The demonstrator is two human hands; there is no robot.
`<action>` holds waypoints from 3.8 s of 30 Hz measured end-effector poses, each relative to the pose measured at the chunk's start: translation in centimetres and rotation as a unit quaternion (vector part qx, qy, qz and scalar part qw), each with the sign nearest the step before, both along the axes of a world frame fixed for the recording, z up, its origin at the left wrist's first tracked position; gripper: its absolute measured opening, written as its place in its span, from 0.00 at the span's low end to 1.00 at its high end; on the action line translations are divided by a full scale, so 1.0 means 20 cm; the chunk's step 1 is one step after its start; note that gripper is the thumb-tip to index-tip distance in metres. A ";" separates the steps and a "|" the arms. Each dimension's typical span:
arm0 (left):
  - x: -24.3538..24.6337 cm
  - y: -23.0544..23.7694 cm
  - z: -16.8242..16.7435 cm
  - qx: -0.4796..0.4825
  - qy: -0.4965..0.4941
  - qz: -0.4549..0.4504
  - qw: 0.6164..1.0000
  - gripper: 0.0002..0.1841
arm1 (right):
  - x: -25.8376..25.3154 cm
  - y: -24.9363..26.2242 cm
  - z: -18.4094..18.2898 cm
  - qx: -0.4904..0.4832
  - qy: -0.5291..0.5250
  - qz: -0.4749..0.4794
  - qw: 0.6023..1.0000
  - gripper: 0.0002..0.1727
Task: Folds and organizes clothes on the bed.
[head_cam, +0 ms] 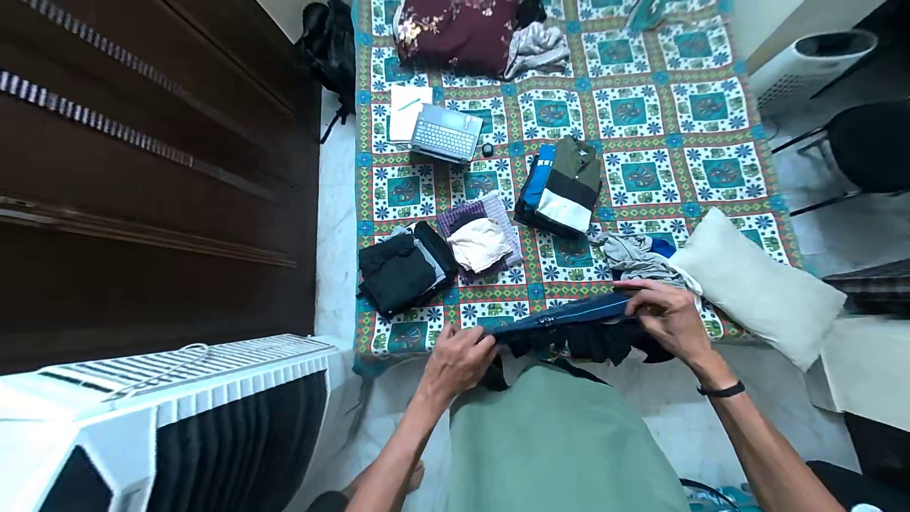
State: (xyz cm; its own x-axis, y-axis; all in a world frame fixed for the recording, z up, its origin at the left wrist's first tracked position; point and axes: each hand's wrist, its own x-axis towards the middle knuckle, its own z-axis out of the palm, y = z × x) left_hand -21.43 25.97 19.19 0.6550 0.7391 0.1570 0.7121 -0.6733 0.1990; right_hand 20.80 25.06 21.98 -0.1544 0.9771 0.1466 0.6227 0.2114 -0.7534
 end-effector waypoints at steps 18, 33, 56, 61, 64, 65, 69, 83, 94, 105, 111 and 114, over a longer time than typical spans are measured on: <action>-0.14 0.08 0.09 -0.041 -0.024 0.080 0.996 0.22 | -0.06 0.03 -0.02 0.046 -0.197 0.194 0.960 0.22; -0.26 0.07 0.16 -0.013 -0.187 0.070 0.980 0.08 | 0.00 0.02 -0.01 0.133 -0.080 0.074 0.985 0.11; -0.21 -0.03 0.29 0.065 -0.318 0.263 0.909 0.23 | -0.20 0.08 0.26 0.135 0.075 -0.105 0.982 0.11; -0.19 0.08 0.18 -0.019 -0.266 0.385 0.884 0.17 | -0.29 0.20 0.17 0.040 0.064 -0.159 0.984 0.13; -0.04 0.17 0.20 -0.111 -0.267 0.485 0.826 0.18 | -0.41 0.30 0.13 -0.050 -0.011 -0.185 0.981 0.18; 0.03 0.18 0.21 -0.120 -0.265 0.503 0.814 0.18 | -0.49 0.32 0.15 -0.075 -0.023 -0.190 0.979 0.18; 0.33 0.14 0.28 -0.188 -0.266 0.473 0.819 0.19 | -0.86 0.25 0.16 -0.157 0.045 -0.185 0.969 0.15; 0.20 0.08 0.22 -0.088 -0.226 0.185 0.952 0.27 | -0.85 0.15 0.03 -0.110 0.119 -0.017 0.987 0.15; 0.03 0.01 0.17 -0.175 -0.142 0.028 0.974 0.13 | -0.60 0.16 0.13 -0.045 0.041 0.266 0.962 0.11; -0.02 -0.05 0.46 -0.222 -0.464 0.092 0.853 0.19 | -0.56 0.05 0.35 -0.038 0.299 0.103 0.948 0.27; 0.01 0.02 0.49 -0.140 -0.443 0.081 0.882 0.13 | -0.71 0.01 0.44 -0.020 0.241 0.055 0.969 0.19; 0.00 0.04 0.48 -0.171 -0.484 0.057 0.856 0.18 | -0.68 0.00 0.41 0.004 0.201 0.081 0.976 0.10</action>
